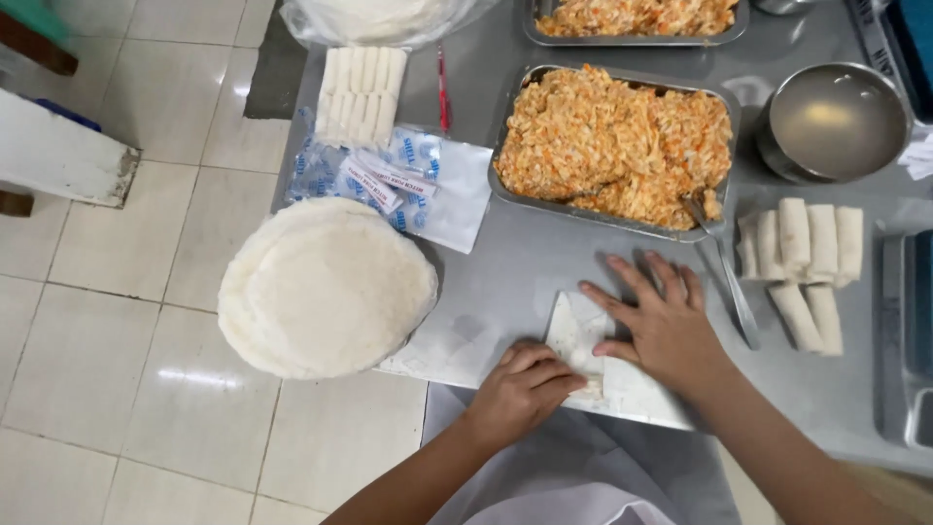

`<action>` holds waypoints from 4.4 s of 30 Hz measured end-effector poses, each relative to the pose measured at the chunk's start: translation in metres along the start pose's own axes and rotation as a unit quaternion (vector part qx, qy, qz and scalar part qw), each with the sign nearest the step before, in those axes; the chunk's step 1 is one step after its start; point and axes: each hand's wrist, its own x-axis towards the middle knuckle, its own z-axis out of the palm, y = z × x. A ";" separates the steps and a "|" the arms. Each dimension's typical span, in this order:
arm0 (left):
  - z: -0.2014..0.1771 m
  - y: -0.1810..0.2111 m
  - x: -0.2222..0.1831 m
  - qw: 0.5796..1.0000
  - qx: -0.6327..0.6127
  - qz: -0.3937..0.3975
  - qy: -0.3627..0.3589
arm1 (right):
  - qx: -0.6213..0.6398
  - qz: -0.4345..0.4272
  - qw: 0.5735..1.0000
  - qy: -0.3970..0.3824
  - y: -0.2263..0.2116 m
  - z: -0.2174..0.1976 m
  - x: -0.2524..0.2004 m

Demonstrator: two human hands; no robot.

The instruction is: The person is manually assembling lumpia by placing filling on wrappers and rolling them into cylinders on a production table.

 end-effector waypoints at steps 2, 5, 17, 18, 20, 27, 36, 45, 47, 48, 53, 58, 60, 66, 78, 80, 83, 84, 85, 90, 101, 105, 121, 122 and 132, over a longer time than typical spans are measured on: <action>0.004 -0.006 0.000 0.999 -0.003 -0.034 -0.001 | -0.003 0.039 0.998 0.040 -0.012 -0.007 -0.010; 0.010 -0.017 0.000 0.980 -0.077 -0.168 -0.074 | 0.302 0.099 0.948 0.015 -0.051 -0.004 -0.039; -0.009 -0.041 0.026 0.996 -0.059 -0.053 -0.049 | 0.207 0.130 0.962 0.123 -0.064 0.006 -0.031; -0.010 -0.043 0.024 0.998 -0.026 -0.028 -0.040 | 0.210 0.137 0.961 0.114 -0.061 0.007 -0.031; -0.011 -0.047 0.025 0.999 0.006 0.001 -0.032 | 0.211 0.146 0.961 0.107 -0.055 0.008 -0.025; -0.005 -0.052 0.040 0.995 0.027 -0.096 -0.017 | 0.193 0.149 0.961 0.130 -0.054 0.024 -0.014; 0.004 -0.049 0.033 0.995 0.091 -0.047 -0.015 | 0.107 0.167 0.980 -0.030 -0.055 0.010 -0.022; -0.004 -0.069 0.054 0.992 0.022 -0.118 -0.022 | 0.209 0.199 0.956 0.042 -0.018 0.020 -0.018; 0.004 -0.075 0.056 0.991 0.032 -0.128 -0.011 | 0.212 0.208 0.953 0.055 -0.016 0.022 -0.012; 0.011 -0.076 0.053 0.991 0.062 -0.117 0.004 | 0.202 0.220 0.952 0.065 -0.018 0.021 -0.010; 0.002 -0.053 0.048 0.982 0.187 -0.038 -0.004 | 0.189 0.160 0.966 0.075 -0.035 0.016 -0.009; 0.019 -0.050 0.039 0.982 0.171 -0.069 -0.035 | 0.149 0.194 0.969 0.032 -0.042 0.015 -0.015; 0.015 -0.020 0.014 0.987 0.124 -0.076 -0.073 | 0.146 0.197 0.969 0.024 -0.063 0.008 -0.051; -0.083 -0.016 0.009 0.994 0.066 -0.075 -0.051 | 0.165 0.231 0.956 0.070 -0.046 -0.024 -0.149; -0.118 -0.073 -0.031 0.874 0.417 -0.240 0.070 | 0.097 0.497 0.861 0.054 0.055 -0.039 -0.135; -0.135 -0.048 -0.016 0.901 0.330 -0.260 0.105 | 0.078 0.440 0.885 0.129 0.037 -0.043 -0.142; -0.175 0.014 0.032 0.868 -0.024 -0.417 0.269 | 0.217 0.406 0.874 0.157 -0.003 -0.052 -0.129; -0.183 0.024 0.039 0.853 -0.046 -0.435 0.283 | 0.364 0.409 0.831 0.099 -0.020 -0.049 -0.122; -0.191 0.035 0.046 0.838 -0.069 -0.453 0.298 | 0.501 0.402 0.765 0.039 -0.039 -0.045 -0.115; -0.135 0.040 0.081 0.565 -0.477 -0.503 0.447 | 0.835 0.275 0.474 -0.050 -0.095 -0.001 -0.082; -0.002 0.019 0.006 0.984 -0.096 -0.085 -0.124 | 0.763 0.551 0.328 0.079 -0.051 0.005 -0.093; 0.014 -0.001 0.037 0.996 -0.044 -0.033 -0.072 | 0.788 0.500 0.349 0.087 -0.044 -0.023 -0.065; 0.022 0.000 0.043 0.887 -0.279 -0.368 0.018 | 0.658 0.549 0.516 0.003 -0.048 -0.016 -0.039; 0.024 -0.002 0.040 0.886 -0.276 -0.371 0.021 | 0.660 0.546 0.517 -0.001 -0.049 -0.022 -0.033; -0.006 -0.015 0.071 0.958 -0.054 -0.244 -0.142 | 0.536 0.516 0.658 -0.117 -0.038 -0.041 -0.033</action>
